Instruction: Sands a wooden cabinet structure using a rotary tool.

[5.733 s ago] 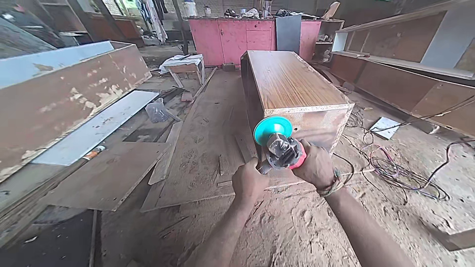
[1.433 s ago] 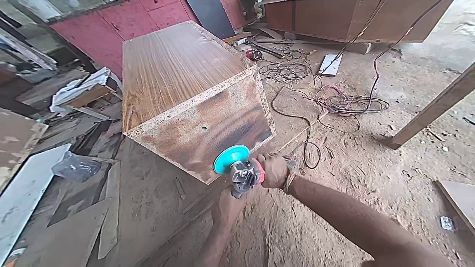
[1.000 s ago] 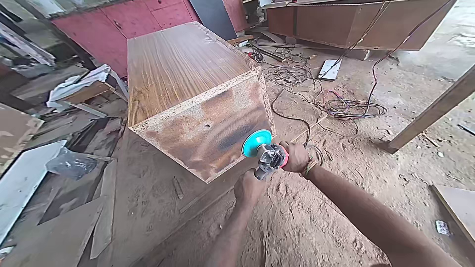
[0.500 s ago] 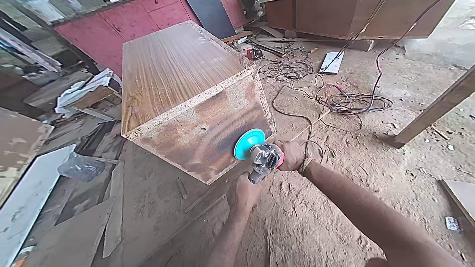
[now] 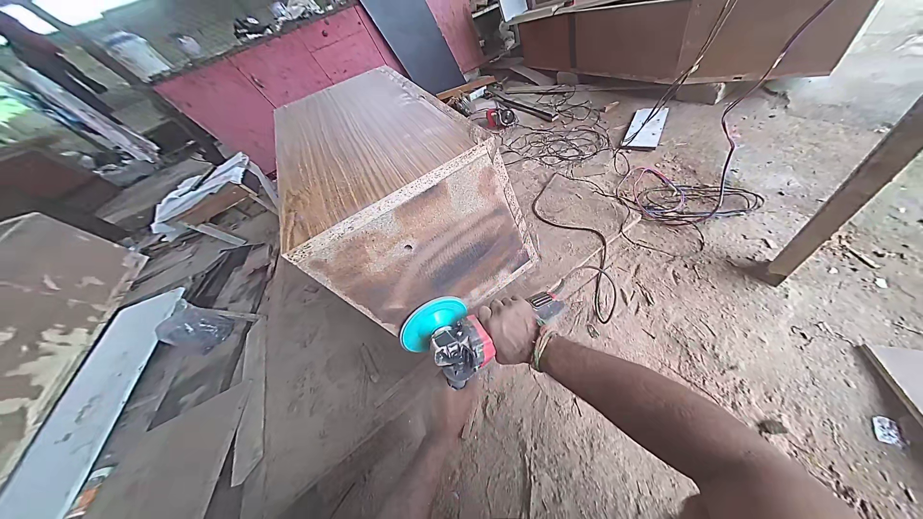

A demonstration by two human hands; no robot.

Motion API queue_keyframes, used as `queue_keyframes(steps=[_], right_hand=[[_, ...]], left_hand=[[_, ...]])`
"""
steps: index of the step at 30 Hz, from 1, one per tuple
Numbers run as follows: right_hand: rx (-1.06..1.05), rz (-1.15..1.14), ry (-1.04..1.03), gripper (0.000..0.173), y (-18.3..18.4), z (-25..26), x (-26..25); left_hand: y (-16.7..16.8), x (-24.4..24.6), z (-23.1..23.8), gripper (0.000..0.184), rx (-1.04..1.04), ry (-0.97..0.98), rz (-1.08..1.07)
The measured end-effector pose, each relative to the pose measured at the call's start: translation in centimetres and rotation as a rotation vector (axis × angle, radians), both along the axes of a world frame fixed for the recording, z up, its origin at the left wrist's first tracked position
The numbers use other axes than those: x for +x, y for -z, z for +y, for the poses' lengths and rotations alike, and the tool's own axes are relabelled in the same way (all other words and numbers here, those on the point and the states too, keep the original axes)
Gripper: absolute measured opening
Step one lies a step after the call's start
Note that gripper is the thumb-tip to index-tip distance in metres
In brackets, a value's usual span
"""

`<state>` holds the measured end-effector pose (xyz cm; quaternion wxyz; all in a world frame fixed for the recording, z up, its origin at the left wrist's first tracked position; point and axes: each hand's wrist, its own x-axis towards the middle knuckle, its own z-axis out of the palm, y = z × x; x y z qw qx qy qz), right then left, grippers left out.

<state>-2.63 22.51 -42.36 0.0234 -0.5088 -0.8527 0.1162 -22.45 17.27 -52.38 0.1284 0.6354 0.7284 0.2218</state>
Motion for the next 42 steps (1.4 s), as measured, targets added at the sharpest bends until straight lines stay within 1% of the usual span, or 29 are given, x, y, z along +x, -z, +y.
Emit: queue_keyframes(steps=[3, 6, 9, 15, 17, 22, 25, 28, 30, 33, 37, 39, 42], right_hand=[[0.002, 0.037, 0.083, 0.063, -0.1, 0.5, 2.6], [-0.002, 0.052, 0.194, 0.062, 1.4, 1.3, 6.4], [0.011, 0.055, 0.248, 0.062, 2.8, 2.0, 8.9], [-0.012, 0.134, 0.324, 0.066, 3.7, 3.2, 13.0], [0.013, 0.169, 0.323, 0.067, 3.8, 3.6, 13.9], [0.091, 0.253, 0.340, 0.067, 3.5, 4.2, 15.4], [0.063, 0.224, 0.335, 0.067, 3.1, 4.1, 14.7], [0.009, 0.201, 0.338, 0.067, 4.6, 3.4, 13.5], [-0.023, 0.200, 0.317, 0.066, 5.6, 2.8, 12.2], [0.002, 0.216, 0.281, 0.065, 6.1, 2.2, 9.9], [0.002, 0.204, 0.267, 0.066, 4.2, 1.8, 8.3], [-0.022, 0.150, 0.228, 0.064, 2.9, 1.4, 7.2], [-0.028, 0.068, 0.140, 0.056, 2.0, 1.0, 4.8]], left_hand=[[-1.2, 2.0, 1.3, 0.042, -0.075, 0.024, 0.050], [-2.4, 5.7, 2.9, 0.040, -0.230, 0.029, 0.123], [-2.5, 8.3, 4.1, 0.039, -0.332, 0.055, 0.159], [-4.0, 12.0, 5.4, 0.035, -0.391, 0.098, 0.188], [-4.8, 12.7, 5.6, 0.035, -0.379, 0.092, 0.207], [-7.4, 13.8, 5.7, 0.040, -0.339, 0.077, 0.244], [-7.5, 13.2, 5.6, 0.043, -0.351, 0.076, 0.240], [-5.8, 11.9, 5.4, 0.048, -0.399, 0.106, 0.250], [-4.4, 10.6, 5.1, 0.046, -0.435, 0.113, 0.261], [-4.3, 8.3, 4.5, 0.045, -0.445, 0.087, 0.279], [-5.4, 6.5, 3.8, 0.046, -0.375, 0.050, 0.272], [-4.5, 5.8, 3.2, 0.045, -0.338, 0.034, 0.225], [-1.9, 3.6, 2.4, 0.040, -0.243, 0.030, 0.139]])
